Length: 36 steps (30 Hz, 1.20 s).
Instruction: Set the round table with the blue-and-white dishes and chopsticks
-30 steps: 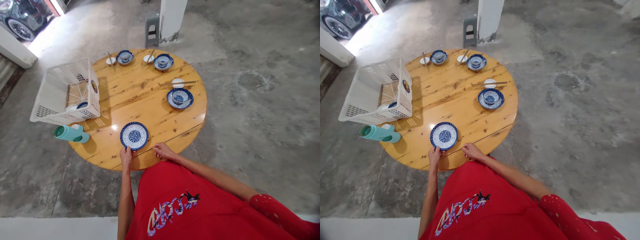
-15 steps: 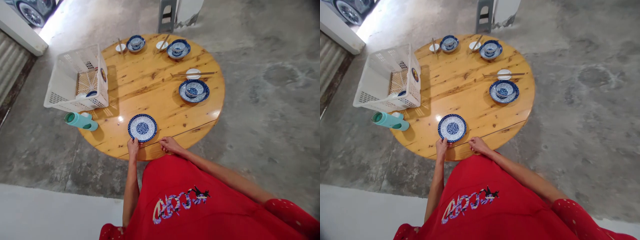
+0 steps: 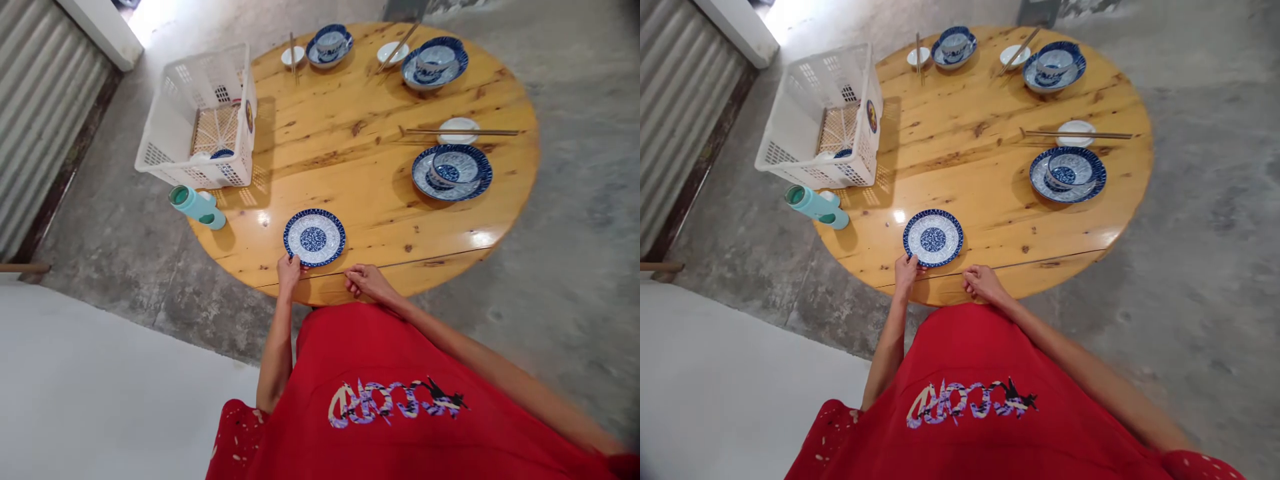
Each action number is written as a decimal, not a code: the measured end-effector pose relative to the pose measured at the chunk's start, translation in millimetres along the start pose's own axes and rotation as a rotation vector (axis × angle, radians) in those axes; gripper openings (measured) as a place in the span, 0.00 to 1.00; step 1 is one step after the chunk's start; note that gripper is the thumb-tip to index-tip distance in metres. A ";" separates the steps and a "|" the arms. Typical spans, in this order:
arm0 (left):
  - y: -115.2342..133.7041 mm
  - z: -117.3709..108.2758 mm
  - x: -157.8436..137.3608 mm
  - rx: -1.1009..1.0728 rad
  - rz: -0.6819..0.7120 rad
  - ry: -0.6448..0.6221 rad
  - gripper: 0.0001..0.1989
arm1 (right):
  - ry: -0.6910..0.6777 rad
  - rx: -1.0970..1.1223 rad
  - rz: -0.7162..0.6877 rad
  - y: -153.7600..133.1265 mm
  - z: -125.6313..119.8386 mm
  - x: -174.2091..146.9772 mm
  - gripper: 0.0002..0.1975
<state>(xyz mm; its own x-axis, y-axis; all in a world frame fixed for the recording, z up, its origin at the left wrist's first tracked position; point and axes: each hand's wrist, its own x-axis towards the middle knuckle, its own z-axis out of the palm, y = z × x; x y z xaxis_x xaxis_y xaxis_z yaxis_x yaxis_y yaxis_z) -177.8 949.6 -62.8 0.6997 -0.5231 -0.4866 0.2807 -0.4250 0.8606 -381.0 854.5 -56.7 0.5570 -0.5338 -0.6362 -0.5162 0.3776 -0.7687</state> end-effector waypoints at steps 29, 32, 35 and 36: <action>30.2 -20.2 -26.3 0.404 0.218 0.350 0.06 | 0.108 0.027 -0.106 -37.8 -10.0 17.3 0.13; 36.5 0.8 -55.3 0.460 0.324 0.578 0.08 | 0.114 0.051 -0.136 -22.4 -54.0 -8.2 0.14; 36.1 59.5 -86.5 0.407 0.417 0.560 0.12 | 0.173 0.094 -0.127 6.3 -115.1 -31.8 0.13; 34.7 87.9 -97.3 0.379 0.441 0.501 0.13 | 0.191 0.104 -0.118 17.8 -137.8 -39.3 0.12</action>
<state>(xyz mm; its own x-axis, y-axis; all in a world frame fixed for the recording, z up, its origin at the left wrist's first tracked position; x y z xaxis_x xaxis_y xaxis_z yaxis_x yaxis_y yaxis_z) -293.9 920.8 1.2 0.9343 -0.3438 0.0941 -0.2747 -0.5264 0.8046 -501.8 777.9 -36.4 0.4715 -0.7083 -0.5254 -0.3796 0.3747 -0.8458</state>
